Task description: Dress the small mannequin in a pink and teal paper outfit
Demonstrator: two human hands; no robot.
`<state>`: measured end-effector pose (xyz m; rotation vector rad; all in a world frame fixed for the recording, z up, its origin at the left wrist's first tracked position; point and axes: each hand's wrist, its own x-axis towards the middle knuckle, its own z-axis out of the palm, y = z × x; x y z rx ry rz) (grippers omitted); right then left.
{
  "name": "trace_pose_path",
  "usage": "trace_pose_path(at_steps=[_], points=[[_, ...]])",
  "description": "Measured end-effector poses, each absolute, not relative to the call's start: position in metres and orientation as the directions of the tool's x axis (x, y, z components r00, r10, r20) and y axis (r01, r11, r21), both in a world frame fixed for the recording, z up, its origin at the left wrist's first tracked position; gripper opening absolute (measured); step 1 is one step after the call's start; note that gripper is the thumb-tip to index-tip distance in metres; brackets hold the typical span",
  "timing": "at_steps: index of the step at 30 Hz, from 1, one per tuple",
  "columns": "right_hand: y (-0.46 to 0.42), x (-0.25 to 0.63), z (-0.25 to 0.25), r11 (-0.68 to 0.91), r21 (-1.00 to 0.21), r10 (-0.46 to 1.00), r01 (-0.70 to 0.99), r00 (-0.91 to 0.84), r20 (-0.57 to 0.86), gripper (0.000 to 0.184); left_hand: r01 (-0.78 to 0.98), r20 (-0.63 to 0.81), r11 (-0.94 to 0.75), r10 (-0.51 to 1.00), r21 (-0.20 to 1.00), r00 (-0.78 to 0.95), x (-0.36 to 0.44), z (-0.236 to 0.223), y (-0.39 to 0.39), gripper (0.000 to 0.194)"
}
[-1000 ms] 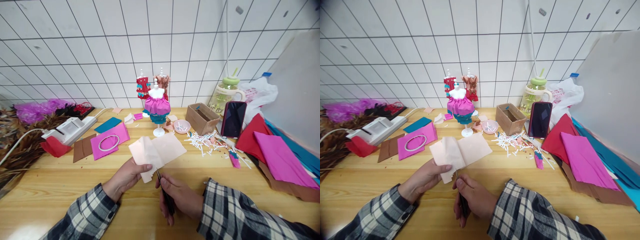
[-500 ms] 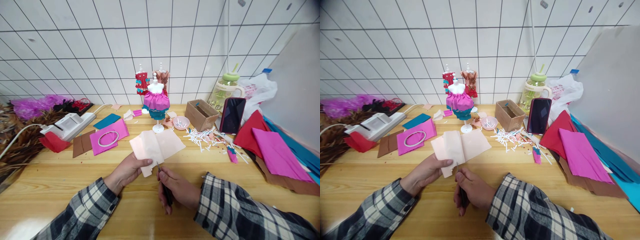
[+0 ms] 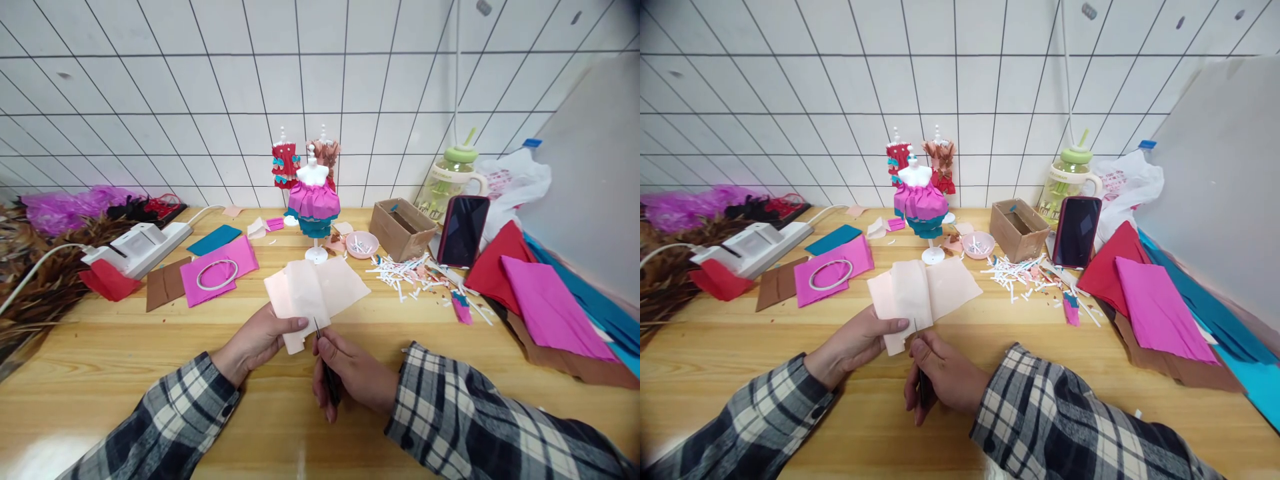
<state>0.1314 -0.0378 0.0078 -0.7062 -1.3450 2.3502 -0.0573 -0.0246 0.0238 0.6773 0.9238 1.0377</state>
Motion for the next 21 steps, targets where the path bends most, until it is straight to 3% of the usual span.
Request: trace_pose_path(at_steps=[21], points=[[-0.0371, 0.1321, 0.0109, -0.483, -0.875, 0.542, -0.021, -0.793, -0.28, 0.057, -0.421, -0.346, 0.399, 0.917, 0.815, 0.198, -0.054, 0.0238, -0.0266, 0.055]])
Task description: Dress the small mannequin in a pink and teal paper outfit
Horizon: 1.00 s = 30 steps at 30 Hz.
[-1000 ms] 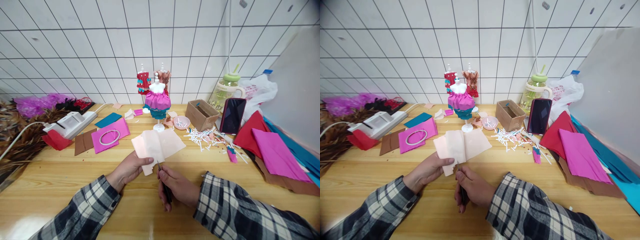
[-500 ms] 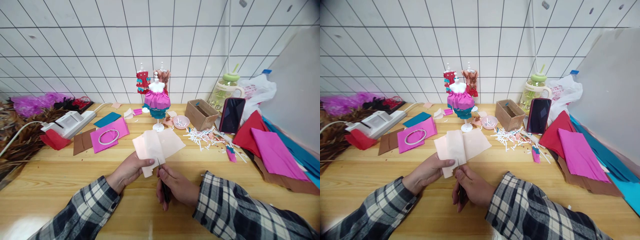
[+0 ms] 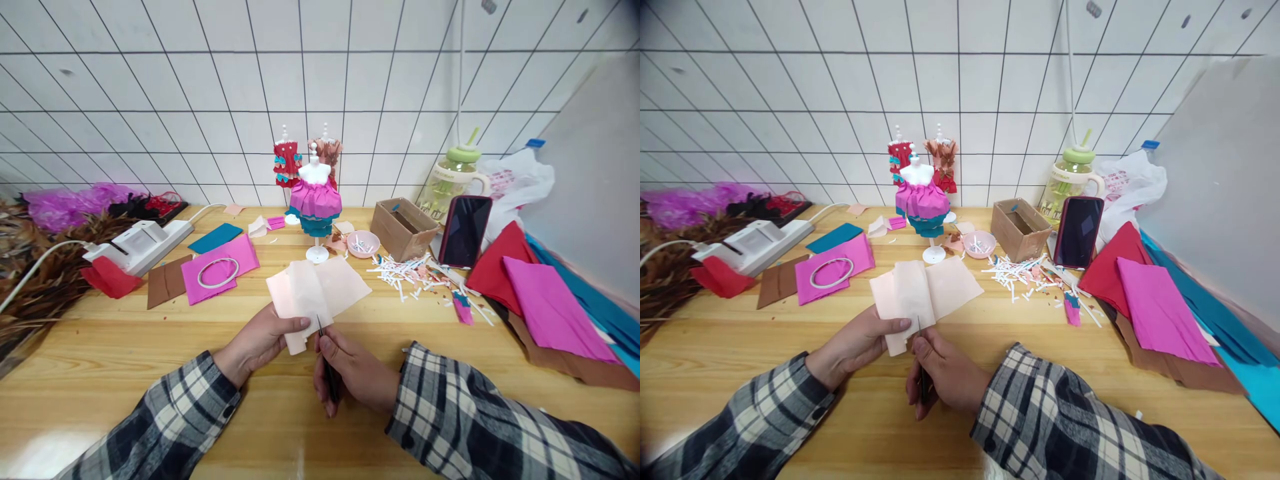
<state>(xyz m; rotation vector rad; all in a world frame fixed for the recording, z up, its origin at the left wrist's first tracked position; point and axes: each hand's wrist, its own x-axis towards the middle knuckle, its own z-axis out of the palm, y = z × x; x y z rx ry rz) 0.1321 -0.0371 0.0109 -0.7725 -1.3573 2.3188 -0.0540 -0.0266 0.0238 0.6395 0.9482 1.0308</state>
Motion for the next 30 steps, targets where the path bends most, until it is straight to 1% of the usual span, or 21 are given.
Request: trace_pose_path(at_steps=[5, 10, 15, 22, 26, 30], points=[[-0.0369, 0.131, 0.0109, -0.471, -0.882, 0.548, -0.007, -0.786, -0.287, 0.058, -0.425, -0.341, 0.39, 0.921, 0.817, 0.189, -0.053, 0.0248, -0.0275, 0.055], [-0.0369, 0.1309, 0.0117, -0.477, -0.879, 0.542, 0.015, -0.782, -0.308, 0.06, -0.424, -0.336, 0.377, 0.926, 0.823, 0.172, -0.0528, 0.0255, -0.0282, 0.052], [-0.0366, 0.1319, 0.0102, -0.474, -0.88, 0.542, 0.026, -0.779, -0.315, 0.062, -0.402, -0.34, 0.387, 0.922, 0.83, 0.186, -0.0526, 0.0248, -0.0285, 0.052], [-0.0377, 0.131, 0.0097, -0.475, -0.88, 0.569, 0.021, -0.755, -0.325, 0.06, -0.405, -0.33, 0.384, 0.923, 0.83, 0.199, -0.048, 0.0259, -0.0299, 0.054], [-0.0375, 0.1317, 0.013, -0.479, -0.877, 0.564, 0.044, -0.75, -0.346, 0.057, -0.411, -0.324, 0.379, 0.925, 0.829, 0.199, -0.0471, 0.027, -0.0308, 0.057], [-0.0371, 0.1328, 0.0166, -0.486, -0.871, 0.557, 0.076, -0.741, -0.375, 0.056, -0.423, -0.313, 0.368, 0.929, 0.828, 0.194, -0.0474, 0.0267, -0.0309, 0.055]])
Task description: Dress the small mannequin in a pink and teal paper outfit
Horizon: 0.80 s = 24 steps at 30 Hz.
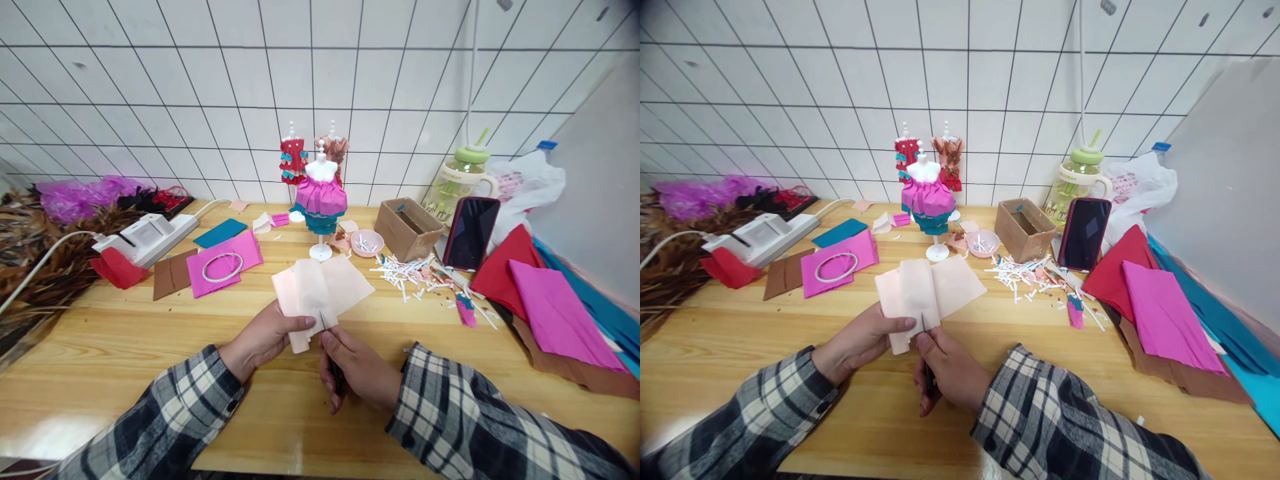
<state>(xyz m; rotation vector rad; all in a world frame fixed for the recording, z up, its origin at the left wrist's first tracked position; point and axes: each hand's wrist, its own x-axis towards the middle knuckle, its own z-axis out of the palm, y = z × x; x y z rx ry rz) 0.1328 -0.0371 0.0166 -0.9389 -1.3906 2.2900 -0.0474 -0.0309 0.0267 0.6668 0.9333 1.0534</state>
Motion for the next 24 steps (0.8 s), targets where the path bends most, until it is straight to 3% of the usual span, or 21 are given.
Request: trace_pose_path(at_steps=[17, 24], points=[[-0.0356, 0.1342, 0.0127, -0.495, -0.868, 0.539, 0.036, -0.771, -0.339, 0.063, -0.417, -0.304, 0.353, 0.935, 0.838, 0.181, -0.0467, 0.0271, -0.0316, 0.054], [-0.0327, 0.1339, 0.0077, -0.517, -0.856, 0.535, -0.01, -0.784, -0.314, 0.058, -0.415, -0.3, 0.379, 0.922, 0.827, 0.244, -0.0455, 0.0279, -0.0343, 0.046]])
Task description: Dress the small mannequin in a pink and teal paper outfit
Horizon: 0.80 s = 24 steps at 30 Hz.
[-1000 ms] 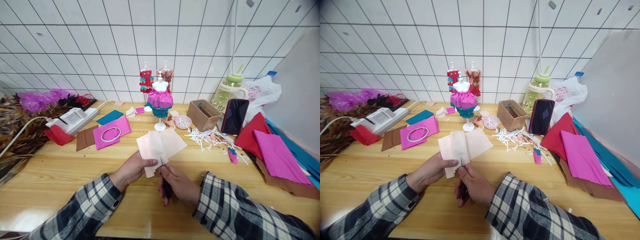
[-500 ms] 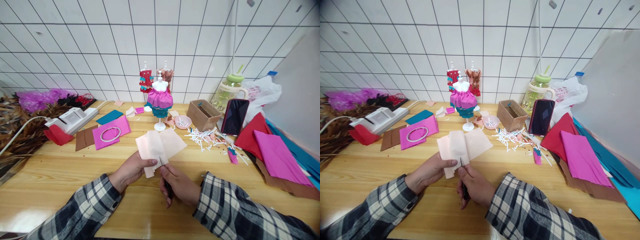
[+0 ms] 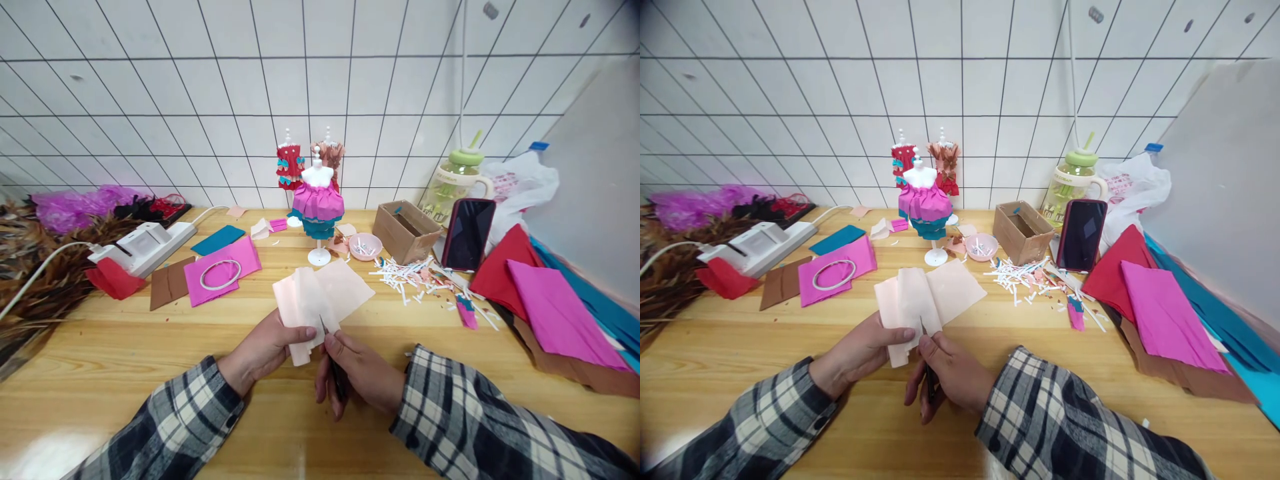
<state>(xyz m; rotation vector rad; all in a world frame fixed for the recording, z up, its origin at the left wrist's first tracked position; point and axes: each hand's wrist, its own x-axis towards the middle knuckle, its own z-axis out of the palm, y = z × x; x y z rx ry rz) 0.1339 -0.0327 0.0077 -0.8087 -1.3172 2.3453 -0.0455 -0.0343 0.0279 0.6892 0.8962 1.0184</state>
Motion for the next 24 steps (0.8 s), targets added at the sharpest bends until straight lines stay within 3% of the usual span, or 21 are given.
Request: trace_pose_path(at_steps=[10, 24], points=[[-0.0309, 0.1353, 0.0114, -0.564, -0.822, 0.55, -0.085, -0.78, -0.297, 0.056, -0.415, -0.313, 0.401, 0.912, 0.817, 0.265, -0.0439, 0.0283, -0.0354, 0.043], [-0.0305, 0.1351, 0.0154, -0.551, -0.834, 0.591, -0.035, -0.721, -0.361, 0.056, -0.386, -0.275, 0.373, 0.918, 0.844, 0.286, -0.0431, 0.0252, -0.0361, 0.047]])
